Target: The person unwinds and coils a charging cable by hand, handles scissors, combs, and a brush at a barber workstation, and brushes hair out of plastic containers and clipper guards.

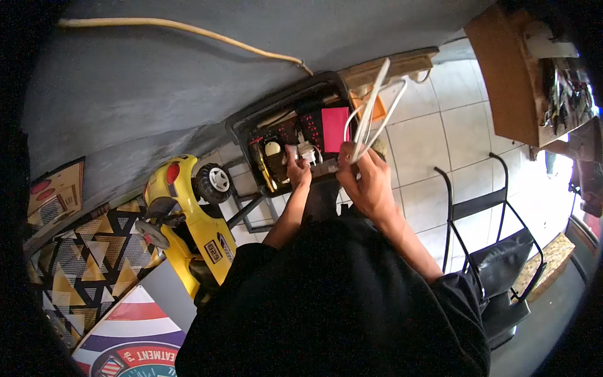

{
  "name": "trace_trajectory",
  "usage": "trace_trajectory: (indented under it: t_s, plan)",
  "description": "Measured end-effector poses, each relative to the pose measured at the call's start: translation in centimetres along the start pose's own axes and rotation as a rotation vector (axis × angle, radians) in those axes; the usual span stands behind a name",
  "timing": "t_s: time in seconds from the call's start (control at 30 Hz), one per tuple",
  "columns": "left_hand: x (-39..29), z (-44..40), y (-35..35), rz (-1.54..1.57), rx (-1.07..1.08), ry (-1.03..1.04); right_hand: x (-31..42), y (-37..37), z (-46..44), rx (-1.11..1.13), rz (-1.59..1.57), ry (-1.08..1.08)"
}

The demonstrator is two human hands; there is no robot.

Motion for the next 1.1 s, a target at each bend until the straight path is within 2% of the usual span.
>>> trace_trajectory:
  t_s: [0.03,0.1,0.13,0.17,0.2,0.23,0.3,0.37,0.43,0.47,0.5,0.57,0.6,0.63,0.7,0.73,0.77,0.83,0.9,0.97,1.0,1.03,1.1]
  plan:
    - [0.2,-0.2,0.3,-0.061,-0.055,0.051,0.6,-0.9,0.2,0.009,0.005,0.021]
    - [-0.6,-0.2,-0.1,-0.103,0.021,-0.027,1.5,-2.7,0.7,0.002,0.01,0.008]
    - [-3.4,0.1,-1.8,-0.073,0.09,-0.041,1.9,-3.6,0.9,0.046,-0.002,0.064]
    - [-0.3,-0.5,-0.3,-0.153,0.085,0.0,2.5,-4.5,1.1,0.09,-0.017,0.12]
    - [-0.5,-0.3,-0.8,-0.218,0.147,-0.012,3.6,-5.7,1.0,0.162,0.028,0.213]
    - [-1.4,-0.3,-1.5,-0.286,0.209,-0.024,3.8,-6.4,0.9,0.154,0.029,0.186]
    - [-4.0,-0.6,-3.6,-0.32,0.465,0.011,3.6,-7.3,1.0,0.28,-0.193,0.319]
    - [-7.4,1.4,-6.2,0.114,0.531,0.043,3.8,-8.3,0.6,0.363,-0.249,0.331]
    - [-14.0,4.2,-9.2,0.486,0.564,-0.001,2.5,-8.4,0.5,0.469,-0.435,0.165]
    - [-16.4,5.3,-10.2,0.715,0.644,-0.124,2.7,-8.3,0.8,0.586,-0.799,0.489]
    - [-16.0,6.2,-9.8,1.017,0.723,-0.269,2.6,-8.4,0.5,0.608,-0.807,0.489]
    - [-18.9,8.4,-9.8,0.97,0.688,-0.234,2.2,-8.3,0.4,0.734,-1.032,0.644]
    - [-20.1,9.2,-10.1,0.882,0.679,-0.057,1.6,-8.1,0.2,0.807,-1.103,0.589]
    - [-20.7,9.7,-10.0,0.876,0.618,-0.038,1.3,-8.1,-0.1,0.828,-1.108,0.596]
    - [-20.1,10.9,-9.9,0.935,0.395,-0.08,0.9,-7.9,-0.5,0.716,-0.835,0.643]
    - [-20.1,11.0,-10.7,0.909,0.355,-0.09,-0.5,-7.0,-0.6,0.662,-0.801,0.516]
    - [-20.3,11.6,-11.5,0.836,0.27,-0.152,-1.1,-7.0,-0.9,0.743,-0.786,0.45]
    - [-20.8,12.3,-12.8,0.818,0.222,-0.147,-0.8,-6.8,-0.9,0.768,-0.775,0.535]
    - [-20.2,13.0,-13.5,0.772,0.224,-0.153,-0.6,-6.6,-0.3,0.748,-0.68,0.484]
    - [-21.0,13.6,-14.7,0.932,0.276,-0.145,-1.4,-6.1,0.6,0.615,-0.779,0.628]
    - [-21.4,13.9,-15.0,1.044,0.339,-0.19,-0.9,-6.3,1.0,0.563,-0.781,0.768]
    - [-22.1,14.2,-15.2,1.087,0.425,-0.179,-0.8,-6.0,1.8,0.555,-0.785,0.764]
    - [-23.1,15.2,-15.3,0.979,0.461,-0.132,-0.6,-5.3,3.4,0.365,-0.8,0.76]
Point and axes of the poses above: each hand's wrist, its own z-axis away from the middle knuckle, its own y-axis out of the palm, x = y × z, the point moved 1 cm from there along -z, towards the middle knuckle, and after that the axes turned 8 degrees about y, right-handed, at the moved point
